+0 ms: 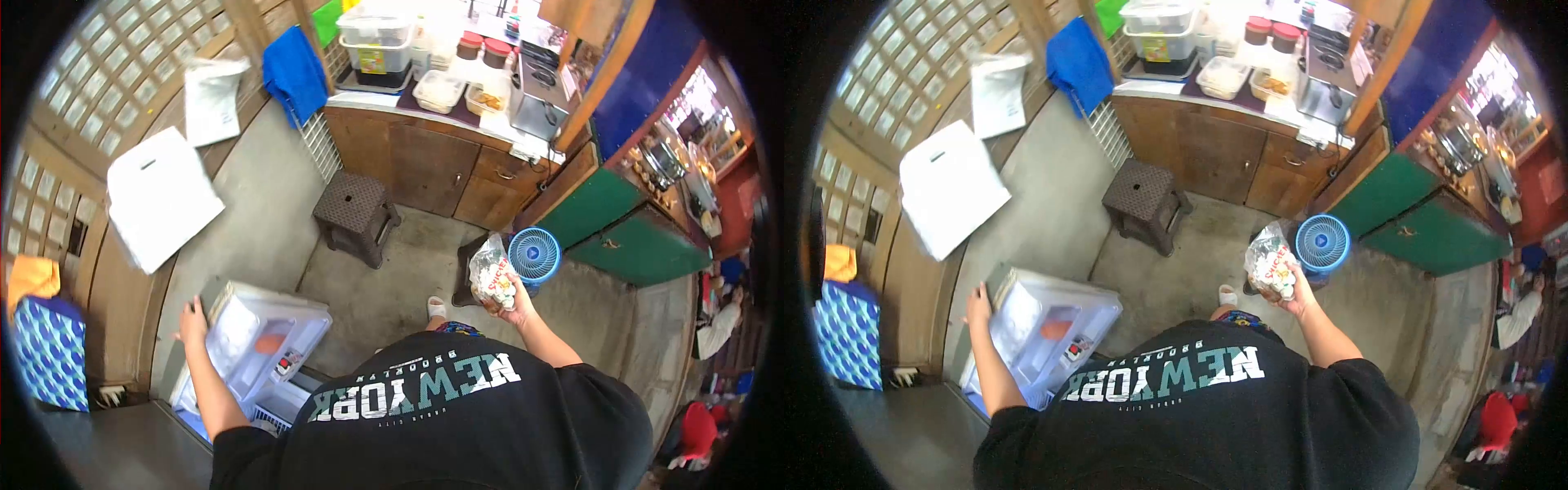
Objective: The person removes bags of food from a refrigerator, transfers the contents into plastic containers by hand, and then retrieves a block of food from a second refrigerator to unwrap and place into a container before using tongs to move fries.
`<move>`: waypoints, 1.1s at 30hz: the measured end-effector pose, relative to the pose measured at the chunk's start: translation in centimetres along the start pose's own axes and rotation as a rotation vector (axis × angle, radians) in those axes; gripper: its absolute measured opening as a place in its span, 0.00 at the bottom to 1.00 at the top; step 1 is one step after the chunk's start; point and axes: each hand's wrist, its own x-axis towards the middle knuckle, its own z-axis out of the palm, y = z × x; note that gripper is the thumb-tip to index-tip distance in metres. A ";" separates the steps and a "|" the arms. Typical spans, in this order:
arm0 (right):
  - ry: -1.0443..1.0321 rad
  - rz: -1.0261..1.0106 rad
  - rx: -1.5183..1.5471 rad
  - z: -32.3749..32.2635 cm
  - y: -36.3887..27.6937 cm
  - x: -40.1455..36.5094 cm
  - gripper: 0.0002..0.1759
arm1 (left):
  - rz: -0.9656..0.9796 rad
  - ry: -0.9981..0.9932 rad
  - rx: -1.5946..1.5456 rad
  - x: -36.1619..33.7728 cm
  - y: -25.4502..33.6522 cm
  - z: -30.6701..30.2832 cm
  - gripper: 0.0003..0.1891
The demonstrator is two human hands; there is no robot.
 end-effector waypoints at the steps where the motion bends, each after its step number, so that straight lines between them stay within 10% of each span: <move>1: 0.040 -0.023 0.019 0.0 -0.4 -0.6 0.30 | 0.009 -0.029 -0.020 -1.7 0.5 -0.4 0.38; 8: -0.027 -0.054 0.039 -1.6 -6.7 2.5 0.28 | 0.018 -0.111 0.220 -12.5 13.4 1.5 0.31; 12: -0.055 -0.099 0.082 -1.1 -10.7 4.7 0.27 | 0.797 -0.549 -0.359 -19.9 30.4 8.0 0.23; 17: -0.103 -0.248 -0.079 4.4 -15.3 5.8 0.25 | 0.657 -1.217 -0.704 -27.8 47.7 10.0 0.28; 22: -0.042 -0.446 -0.195 10.5 -19.3 6.5 0.23 | 0.833 -1.040 -0.654 -26.0 58.1 9.9 0.18; 33: 0.105 -0.640 -0.394 20.2 -31.6 19.5 0.17 | 0.748 -1.490 -1.213 -7.5 69.9 2.2 0.04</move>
